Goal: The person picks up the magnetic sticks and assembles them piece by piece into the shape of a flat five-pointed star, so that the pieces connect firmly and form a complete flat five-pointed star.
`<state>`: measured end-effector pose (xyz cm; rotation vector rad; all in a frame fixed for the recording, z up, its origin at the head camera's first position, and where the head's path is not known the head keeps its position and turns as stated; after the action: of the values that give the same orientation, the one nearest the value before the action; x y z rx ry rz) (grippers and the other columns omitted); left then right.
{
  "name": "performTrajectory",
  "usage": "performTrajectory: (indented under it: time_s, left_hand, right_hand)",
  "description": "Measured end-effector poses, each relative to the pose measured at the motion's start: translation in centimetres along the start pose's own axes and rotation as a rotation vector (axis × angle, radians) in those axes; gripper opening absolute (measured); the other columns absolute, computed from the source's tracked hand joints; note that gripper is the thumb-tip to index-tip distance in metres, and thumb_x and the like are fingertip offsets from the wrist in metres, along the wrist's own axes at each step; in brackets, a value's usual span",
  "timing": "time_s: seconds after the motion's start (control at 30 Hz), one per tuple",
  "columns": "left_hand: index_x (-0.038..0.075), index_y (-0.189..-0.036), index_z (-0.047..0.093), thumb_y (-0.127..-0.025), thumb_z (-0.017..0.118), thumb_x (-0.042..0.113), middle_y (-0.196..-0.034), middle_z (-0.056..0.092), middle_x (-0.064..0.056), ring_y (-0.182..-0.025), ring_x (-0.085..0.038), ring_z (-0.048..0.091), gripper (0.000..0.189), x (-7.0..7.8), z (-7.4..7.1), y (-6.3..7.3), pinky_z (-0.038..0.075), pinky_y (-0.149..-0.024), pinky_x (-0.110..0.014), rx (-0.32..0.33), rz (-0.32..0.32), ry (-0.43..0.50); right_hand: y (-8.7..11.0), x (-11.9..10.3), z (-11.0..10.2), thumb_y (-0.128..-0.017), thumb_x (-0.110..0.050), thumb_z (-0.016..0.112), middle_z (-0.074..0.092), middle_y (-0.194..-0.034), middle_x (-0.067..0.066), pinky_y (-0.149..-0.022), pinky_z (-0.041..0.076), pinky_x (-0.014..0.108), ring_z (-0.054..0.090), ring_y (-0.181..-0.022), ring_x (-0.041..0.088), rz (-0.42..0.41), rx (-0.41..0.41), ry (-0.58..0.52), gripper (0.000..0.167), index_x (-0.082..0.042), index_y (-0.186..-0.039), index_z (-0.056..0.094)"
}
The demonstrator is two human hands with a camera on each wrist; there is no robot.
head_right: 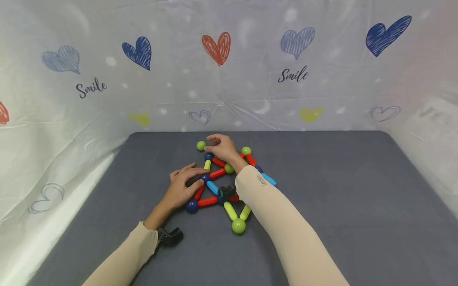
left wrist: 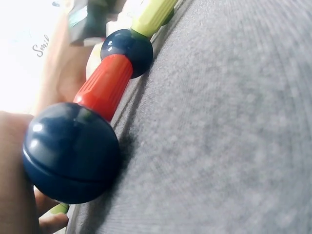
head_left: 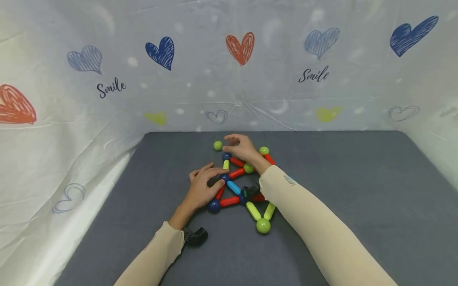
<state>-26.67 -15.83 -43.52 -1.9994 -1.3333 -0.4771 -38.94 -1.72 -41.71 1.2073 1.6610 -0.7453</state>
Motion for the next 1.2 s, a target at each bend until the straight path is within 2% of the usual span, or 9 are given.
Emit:
performTrajectory:
  time_s: [0.17, 0.33, 0.53, 0.63, 0.7, 0.77, 0.87, 0.93, 1.2]
  left_hand:
    - [0.027, -0.130, 0.070, -0.098, 0.063, 0.035, -0.137, 0.068, -0.002, -0.148, -0.038, 0.039, 0.034, 0.3, 0.4, -0.2, 0.013, -0.109, -0.063, -0.009, 0.034, 0.011]
    - [0.028, -0.129, 0.070, -0.100, 0.057, 0.028, -0.137, 0.068, 0.000, -0.148, -0.036, 0.039, 0.032, 0.4, 0.6, -0.3, 0.012, -0.110, -0.062, -0.014, 0.028, 0.024]
    - [0.028, -0.128, 0.071, -0.102, 0.047, 0.021, -0.137, 0.068, 0.000, -0.147, -0.037, 0.039, 0.036, 0.8, 0.8, -0.5, 0.011, -0.109, -0.062, -0.005, 0.028, 0.041]
    - [0.027, -0.128, 0.071, -0.102, 0.046, 0.021, -0.136, 0.068, 0.000, -0.147, -0.037, 0.040, 0.037, 0.9, 0.9, -0.6, 0.011, -0.109, -0.061, -0.004, 0.029, 0.042]
    - [0.027, -0.127, 0.072, -0.102, 0.046, 0.021, -0.136, 0.068, 0.000, -0.147, -0.037, 0.040, 0.036, 1.0, 0.9, -0.7, 0.011, -0.109, -0.062, -0.003, 0.028, 0.045]
    - [0.027, -0.127, 0.072, -0.102, 0.047, 0.021, -0.136, 0.068, 0.000, -0.147, -0.037, 0.040, 0.036, 0.9, 0.9, -0.7, 0.010, -0.109, -0.062, -0.002, 0.026, 0.046]
    - [0.029, -0.126, 0.072, -0.102, 0.048, 0.022, -0.135, 0.069, 0.001, -0.147, -0.036, 0.040, 0.035, 0.8, 0.8, -0.6, 0.010, -0.109, -0.062, -0.002, 0.018, 0.041]
    - [0.029, -0.126, 0.072, -0.102, 0.049, 0.023, -0.135, 0.069, 0.002, -0.148, -0.035, 0.040, 0.034, 0.6, 0.8, -0.6, 0.010, -0.109, -0.061, -0.002, 0.010, 0.036]
    - [0.029, -0.126, 0.072, -0.102, 0.052, 0.025, -0.134, 0.069, 0.002, -0.148, -0.035, 0.040, 0.031, -0.2, 0.4, -0.3, 0.009, -0.110, -0.062, 0.005, -0.010, 0.038]
  right_hand:
    - [-0.7, -0.4, 0.7, -0.096, -0.026, 0.072, 0.057, -0.144, 0.013, -0.108, 0.047, 0.049, 0.054, -0.132, 0.033, 0.016, -0.037, 0.039, 0.052, -0.018, -0.145, 0.057]
    - [-1.1, -0.7, 1.3, -0.097, -0.023, 0.071, 0.054, -0.146, 0.016, -0.110, 0.045, 0.051, 0.053, -0.133, 0.035, 0.033, -0.063, 0.066, 0.055, -0.018, -0.148, 0.054]
    - [-1.2, -0.7, 1.2, -0.098, -0.027, 0.069, 0.059, -0.143, 0.013, -0.122, 0.018, 0.060, 0.052, -0.134, 0.035, 0.040, -0.040, 0.199, 0.051, -0.023, -0.147, 0.055]
    - [-1.3, -0.7, 1.1, -0.098, -0.026, 0.069, 0.062, -0.138, 0.012, -0.123, 0.013, 0.061, 0.055, -0.130, 0.033, 0.033, -0.017, 0.242, 0.045, -0.022, -0.142, 0.060]
    - [-1.3, -0.6, 1.0, -0.097, -0.025, 0.070, 0.063, -0.135, 0.012, -0.122, 0.016, 0.061, 0.057, -0.126, 0.033, 0.032, -0.003, 0.245, 0.042, -0.021, -0.138, 0.062]
    - [-1.3, -0.6, 0.9, -0.097, -0.024, 0.071, 0.063, -0.134, 0.013, -0.119, 0.027, 0.057, 0.058, -0.122, 0.033, 0.033, 0.003, 0.218, 0.041, -0.019, -0.137, 0.064]
    - [-1.3, -0.6, 0.6, -0.097, -0.021, 0.070, 0.061, -0.132, 0.016, -0.104, 0.046, 0.048, 0.060, -0.115, 0.033, 0.030, 0.001, 0.137, 0.041, -0.016, -0.137, 0.063]
    - [-1.2, -0.7, 0.3, -0.097, -0.019, 0.070, 0.060, -0.133, 0.016, -0.092, 0.052, 0.043, 0.060, -0.114, 0.032, 0.018, -0.006, 0.080, 0.042, -0.015, -0.138, 0.062]
    - [-0.6, -0.9, -2.7, -0.099, -0.025, 0.067, 0.055, -0.141, 0.013, -0.104, 0.047, 0.051, 0.053, -0.127, 0.032, -0.020, -0.001, -0.020, 0.045, -0.018, -0.143, 0.059]
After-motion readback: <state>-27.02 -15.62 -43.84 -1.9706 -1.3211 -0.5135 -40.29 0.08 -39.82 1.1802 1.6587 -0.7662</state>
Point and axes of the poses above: each hand's wrist, its own y-axis away from the middle knuckle, its own z-axis out of the palm, x = y × z, the point moved 7 cm from there along -y, towards the middle knuckle
